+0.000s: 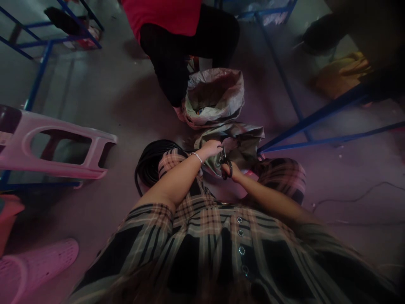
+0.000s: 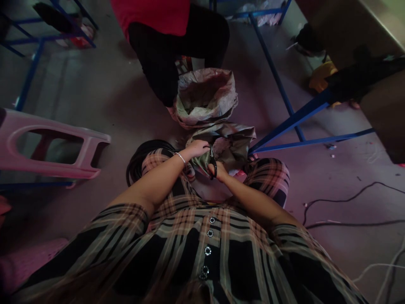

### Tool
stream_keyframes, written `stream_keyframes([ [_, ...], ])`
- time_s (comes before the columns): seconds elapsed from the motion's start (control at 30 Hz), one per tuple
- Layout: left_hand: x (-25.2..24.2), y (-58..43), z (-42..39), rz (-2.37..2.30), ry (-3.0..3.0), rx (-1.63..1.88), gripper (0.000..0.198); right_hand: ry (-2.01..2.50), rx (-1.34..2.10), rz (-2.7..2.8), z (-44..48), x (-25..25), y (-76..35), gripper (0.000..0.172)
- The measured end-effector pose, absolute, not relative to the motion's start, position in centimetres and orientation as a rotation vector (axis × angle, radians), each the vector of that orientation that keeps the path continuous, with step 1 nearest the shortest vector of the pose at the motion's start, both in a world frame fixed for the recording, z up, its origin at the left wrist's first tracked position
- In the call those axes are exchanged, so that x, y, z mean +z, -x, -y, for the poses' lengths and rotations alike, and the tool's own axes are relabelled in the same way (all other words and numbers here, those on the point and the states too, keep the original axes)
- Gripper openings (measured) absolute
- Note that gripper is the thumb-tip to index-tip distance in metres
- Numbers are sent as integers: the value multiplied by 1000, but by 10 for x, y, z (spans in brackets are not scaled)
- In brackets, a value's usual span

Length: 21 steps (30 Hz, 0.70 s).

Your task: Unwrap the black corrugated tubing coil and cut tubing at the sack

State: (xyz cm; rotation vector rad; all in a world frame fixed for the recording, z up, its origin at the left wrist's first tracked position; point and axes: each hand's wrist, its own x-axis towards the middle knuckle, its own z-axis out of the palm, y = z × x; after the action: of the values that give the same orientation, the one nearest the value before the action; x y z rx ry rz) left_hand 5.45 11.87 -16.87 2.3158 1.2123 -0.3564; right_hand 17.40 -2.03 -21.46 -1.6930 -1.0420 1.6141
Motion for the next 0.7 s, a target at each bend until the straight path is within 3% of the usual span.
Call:
stream_keyframes([
  [0.7,-173,-53,-124,-1223,-2294,-313,34,1771,1588,950,20,-212,-172,15],
])
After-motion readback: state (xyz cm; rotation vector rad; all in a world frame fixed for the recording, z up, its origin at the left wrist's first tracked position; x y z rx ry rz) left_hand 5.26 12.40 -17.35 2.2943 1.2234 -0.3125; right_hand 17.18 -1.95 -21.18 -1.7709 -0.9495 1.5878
